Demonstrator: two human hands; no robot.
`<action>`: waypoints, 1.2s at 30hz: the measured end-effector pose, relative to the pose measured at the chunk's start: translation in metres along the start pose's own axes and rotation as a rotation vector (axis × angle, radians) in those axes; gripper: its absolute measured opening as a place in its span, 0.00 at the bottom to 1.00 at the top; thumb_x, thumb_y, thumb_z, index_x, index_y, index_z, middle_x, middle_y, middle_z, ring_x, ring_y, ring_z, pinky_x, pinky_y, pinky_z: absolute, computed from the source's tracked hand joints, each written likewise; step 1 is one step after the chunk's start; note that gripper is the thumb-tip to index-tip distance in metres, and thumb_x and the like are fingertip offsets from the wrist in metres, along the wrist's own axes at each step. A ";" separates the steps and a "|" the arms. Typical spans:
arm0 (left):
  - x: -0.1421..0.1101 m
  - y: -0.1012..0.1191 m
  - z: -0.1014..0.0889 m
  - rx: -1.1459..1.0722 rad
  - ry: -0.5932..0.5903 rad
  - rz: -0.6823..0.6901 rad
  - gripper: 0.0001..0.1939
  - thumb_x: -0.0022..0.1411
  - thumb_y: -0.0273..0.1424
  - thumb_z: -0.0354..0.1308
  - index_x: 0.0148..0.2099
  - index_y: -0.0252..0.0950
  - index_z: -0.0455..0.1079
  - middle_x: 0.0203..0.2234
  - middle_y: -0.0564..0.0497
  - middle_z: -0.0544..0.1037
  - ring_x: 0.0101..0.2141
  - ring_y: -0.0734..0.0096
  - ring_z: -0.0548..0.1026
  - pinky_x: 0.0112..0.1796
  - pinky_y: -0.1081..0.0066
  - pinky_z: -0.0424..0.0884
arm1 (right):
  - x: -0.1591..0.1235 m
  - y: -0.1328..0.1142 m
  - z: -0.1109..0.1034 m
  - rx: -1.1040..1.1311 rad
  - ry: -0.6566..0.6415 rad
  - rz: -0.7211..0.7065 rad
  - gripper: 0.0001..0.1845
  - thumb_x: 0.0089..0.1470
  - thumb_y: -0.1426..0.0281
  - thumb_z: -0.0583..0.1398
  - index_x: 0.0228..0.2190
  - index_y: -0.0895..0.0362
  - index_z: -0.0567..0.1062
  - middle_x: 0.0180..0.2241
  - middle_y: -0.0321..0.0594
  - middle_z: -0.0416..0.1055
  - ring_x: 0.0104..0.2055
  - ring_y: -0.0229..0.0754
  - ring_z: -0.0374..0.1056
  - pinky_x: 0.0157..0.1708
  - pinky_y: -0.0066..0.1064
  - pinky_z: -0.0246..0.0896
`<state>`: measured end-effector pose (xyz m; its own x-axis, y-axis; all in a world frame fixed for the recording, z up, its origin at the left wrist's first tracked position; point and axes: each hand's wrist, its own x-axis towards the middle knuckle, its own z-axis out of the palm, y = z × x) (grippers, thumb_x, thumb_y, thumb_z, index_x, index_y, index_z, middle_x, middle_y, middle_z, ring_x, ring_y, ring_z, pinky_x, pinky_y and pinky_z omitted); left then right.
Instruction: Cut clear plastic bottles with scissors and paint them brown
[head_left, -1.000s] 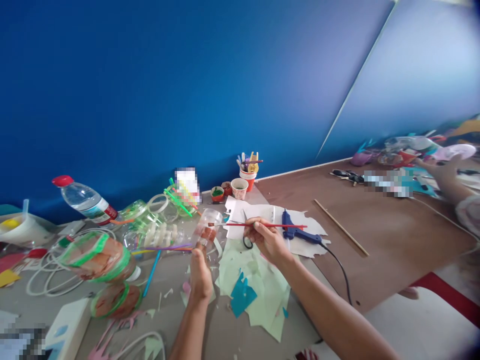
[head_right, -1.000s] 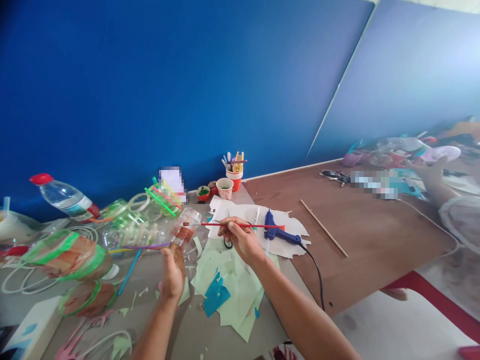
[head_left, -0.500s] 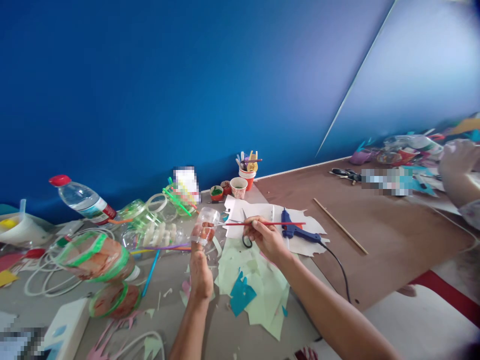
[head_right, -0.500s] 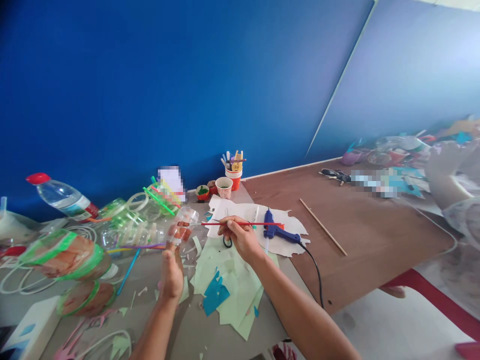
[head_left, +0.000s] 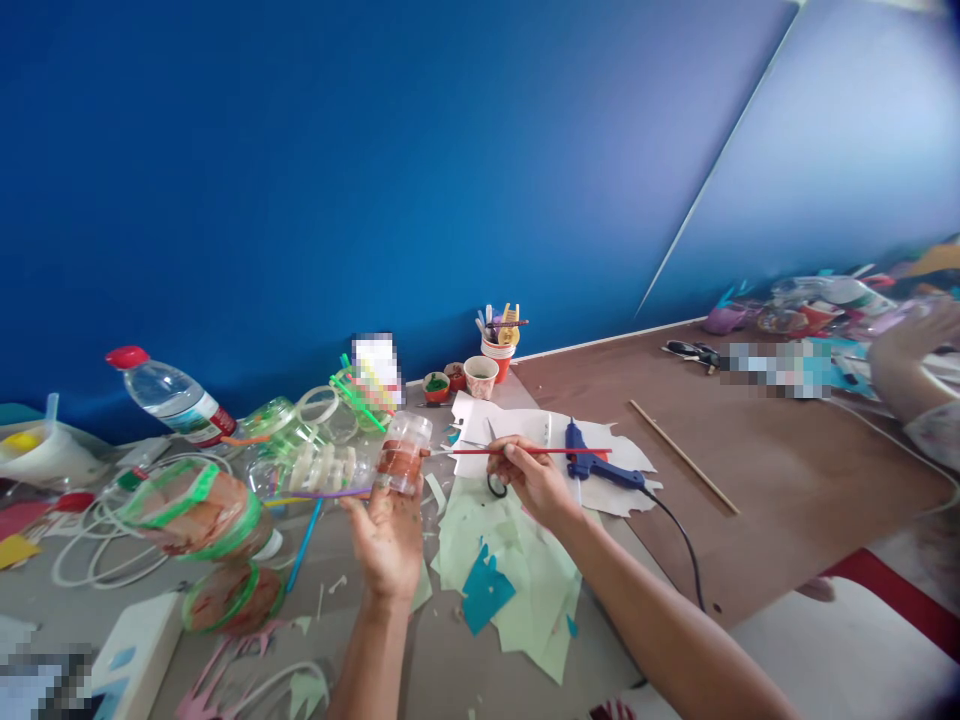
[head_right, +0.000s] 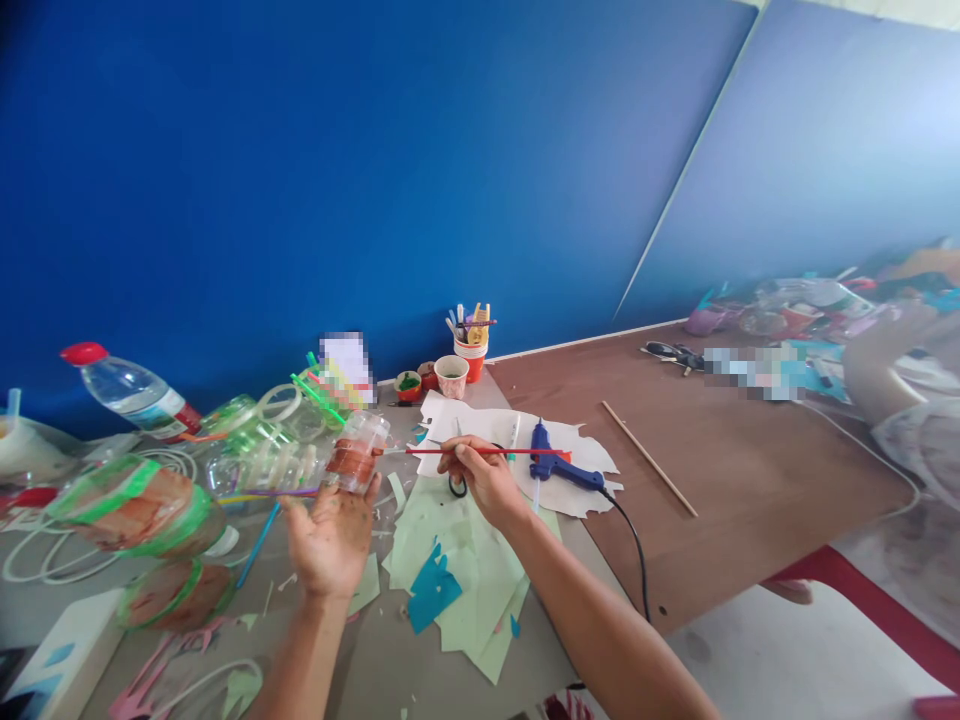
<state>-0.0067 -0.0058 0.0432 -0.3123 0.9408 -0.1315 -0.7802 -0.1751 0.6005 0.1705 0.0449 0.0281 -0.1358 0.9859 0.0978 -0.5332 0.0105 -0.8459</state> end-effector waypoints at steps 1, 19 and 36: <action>0.000 0.001 0.000 -0.028 -0.010 -0.010 0.28 0.53 0.60 0.51 0.31 0.40 0.76 0.43 0.47 0.80 0.53 0.59 0.70 0.50 0.61 0.67 | 0.000 0.001 0.000 -0.010 0.003 -0.001 0.11 0.49 0.63 0.63 0.29 0.58 0.78 0.20 0.38 0.72 0.20 0.35 0.61 0.20 0.26 0.54; 0.000 0.005 0.004 -0.080 -0.012 -0.076 0.34 0.57 0.60 0.43 0.43 0.40 0.77 0.47 0.45 0.78 0.56 0.57 0.67 0.53 0.59 0.66 | 0.006 -0.004 -0.002 0.116 0.115 -0.010 0.17 0.47 0.55 0.65 0.25 0.58 0.77 0.15 0.36 0.68 0.15 0.33 0.56 0.18 0.28 0.52; 0.002 -0.015 -0.003 0.099 -0.092 0.058 0.33 0.56 0.59 0.48 0.50 0.41 0.74 0.50 0.44 0.77 0.57 0.57 0.67 0.56 0.61 0.62 | 0.000 -0.008 0.001 0.198 0.011 0.033 0.12 0.48 0.60 0.65 0.28 0.57 0.78 0.18 0.36 0.70 0.18 0.34 0.60 0.22 0.29 0.59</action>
<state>0.0027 -0.0025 0.0319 -0.3009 0.9534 -0.0242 -0.7034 -0.2047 0.6807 0.1743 0.0443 0.0355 -0.1473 0.9870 0.0646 -0.6826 -0.0541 -0.7288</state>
